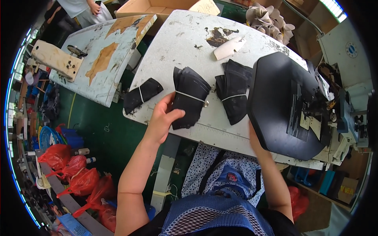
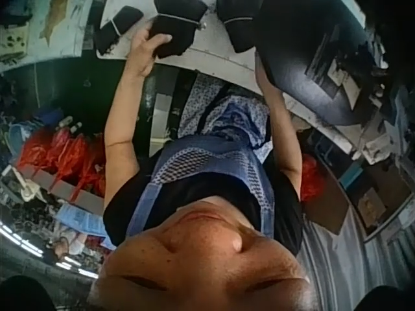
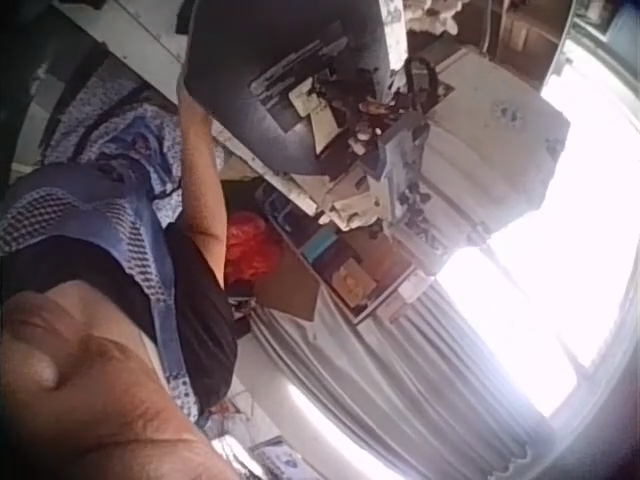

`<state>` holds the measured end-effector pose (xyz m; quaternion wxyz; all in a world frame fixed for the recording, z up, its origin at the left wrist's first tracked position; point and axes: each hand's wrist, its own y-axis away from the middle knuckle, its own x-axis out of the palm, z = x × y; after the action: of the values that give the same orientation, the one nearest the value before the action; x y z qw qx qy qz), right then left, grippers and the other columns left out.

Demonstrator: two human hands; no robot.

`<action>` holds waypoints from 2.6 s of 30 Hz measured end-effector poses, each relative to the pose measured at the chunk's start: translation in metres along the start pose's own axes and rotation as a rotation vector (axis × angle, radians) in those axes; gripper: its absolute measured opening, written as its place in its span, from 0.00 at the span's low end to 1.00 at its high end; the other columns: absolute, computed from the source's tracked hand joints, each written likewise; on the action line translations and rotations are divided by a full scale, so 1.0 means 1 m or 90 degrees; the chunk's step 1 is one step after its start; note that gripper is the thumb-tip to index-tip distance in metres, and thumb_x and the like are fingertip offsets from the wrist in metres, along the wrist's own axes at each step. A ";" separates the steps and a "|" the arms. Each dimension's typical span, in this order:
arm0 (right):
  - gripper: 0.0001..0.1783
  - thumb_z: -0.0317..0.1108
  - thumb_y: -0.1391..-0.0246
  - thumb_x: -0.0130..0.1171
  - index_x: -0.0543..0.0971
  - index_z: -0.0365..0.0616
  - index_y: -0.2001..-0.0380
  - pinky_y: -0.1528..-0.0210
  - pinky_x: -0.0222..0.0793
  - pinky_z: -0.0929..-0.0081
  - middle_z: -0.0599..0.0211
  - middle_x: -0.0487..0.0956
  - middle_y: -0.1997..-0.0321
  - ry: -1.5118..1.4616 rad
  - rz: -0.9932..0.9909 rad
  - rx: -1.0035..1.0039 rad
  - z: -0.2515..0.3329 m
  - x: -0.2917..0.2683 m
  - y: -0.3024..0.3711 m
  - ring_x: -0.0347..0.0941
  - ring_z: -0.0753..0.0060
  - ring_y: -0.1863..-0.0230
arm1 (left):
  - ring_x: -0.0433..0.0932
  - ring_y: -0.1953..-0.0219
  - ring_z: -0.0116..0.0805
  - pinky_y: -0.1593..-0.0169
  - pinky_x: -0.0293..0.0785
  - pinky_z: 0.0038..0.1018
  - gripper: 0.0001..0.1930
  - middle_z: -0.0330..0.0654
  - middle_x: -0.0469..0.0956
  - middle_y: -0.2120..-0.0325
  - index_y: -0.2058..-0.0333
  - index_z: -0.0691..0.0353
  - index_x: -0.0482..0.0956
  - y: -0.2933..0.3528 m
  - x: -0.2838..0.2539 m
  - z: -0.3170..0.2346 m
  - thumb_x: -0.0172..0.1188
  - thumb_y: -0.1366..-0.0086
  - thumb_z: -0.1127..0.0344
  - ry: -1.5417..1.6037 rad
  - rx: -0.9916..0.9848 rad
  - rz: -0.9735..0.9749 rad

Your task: The recorder is using an industrial sewing machine to stitch together small black fabric components for shoes.

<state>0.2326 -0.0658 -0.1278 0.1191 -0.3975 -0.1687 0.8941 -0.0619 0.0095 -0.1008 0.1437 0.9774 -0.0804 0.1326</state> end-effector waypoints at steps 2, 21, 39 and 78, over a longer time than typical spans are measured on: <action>0.21 0.23 0.37 0.63 0.81 0.42 0.41 0.56 0.81 0.71 0.60 0.85 0.53 -0.117 0.052 -0.009 0.029 -0.007 0.007 0.83 0.66 0.51 | 0.78 0.43 0.33 0.38 0.75 0.30 0.35 0.47 0.80 0.45 0.33 0.70 0.63 0.026 0.007 0.013 0.67 0.36 0.75 0.038 -0.040 0.064; 0.07 0.28 0.43 0.69 0.80 0.39 0.70 0.74 0.72 0.70 0.59 0.79 0.77 0.018 -0.072 0.171 -0.043 -0.121 0.068 0.79 0.65 0.77 | 0.78 0.35 0.48 0.33 0.72 0.35 0.45 0.63 0.75 0.39 0.26 0.72 0.48 0.156 0.101 0.063 0.67 0.26 0.56 -0.438 -0.038 0.503; 0.37 0.28 0.43 0.69 0.71 0.40 0.31 0.32 0.69 0.70 0.61 0.80 0.41 -0.581 0.348 0.289 -0.037 -0.144 0.067 0.76 0.68 0.39 | 0.68 0.28 0.52 0.25 0.61 0.47 0.38 0.54 0.67 0.31 0.30 0.63 0.67 0.076 0.120 0.072 0.53 0.43 0.82 -0.493 0.503 0.084; 0.17 0.18 0.51 0.65 0.81 0.37 0.55 0.69 0.83 0.68 0.53 0.89 0.53 -0.176 0.088 -0.166 0.040 -0.185 0.073 0.89 0.54 0.62 | 0.77 0.47 0.52 0.45 0.76 0.44 0.25 0.50 0.76 0.50 0.46 0.59 0.83 0.063 0.171 0.122 0.76 0.41 0.60 -0.591 0.483 0.094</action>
<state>0.3183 -0.2054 -0.0076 -0.0191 -0.2940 -0.2698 0.9168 0.1172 -0.1078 -0.1492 -0.2746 0.9082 -0.1492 -0.2785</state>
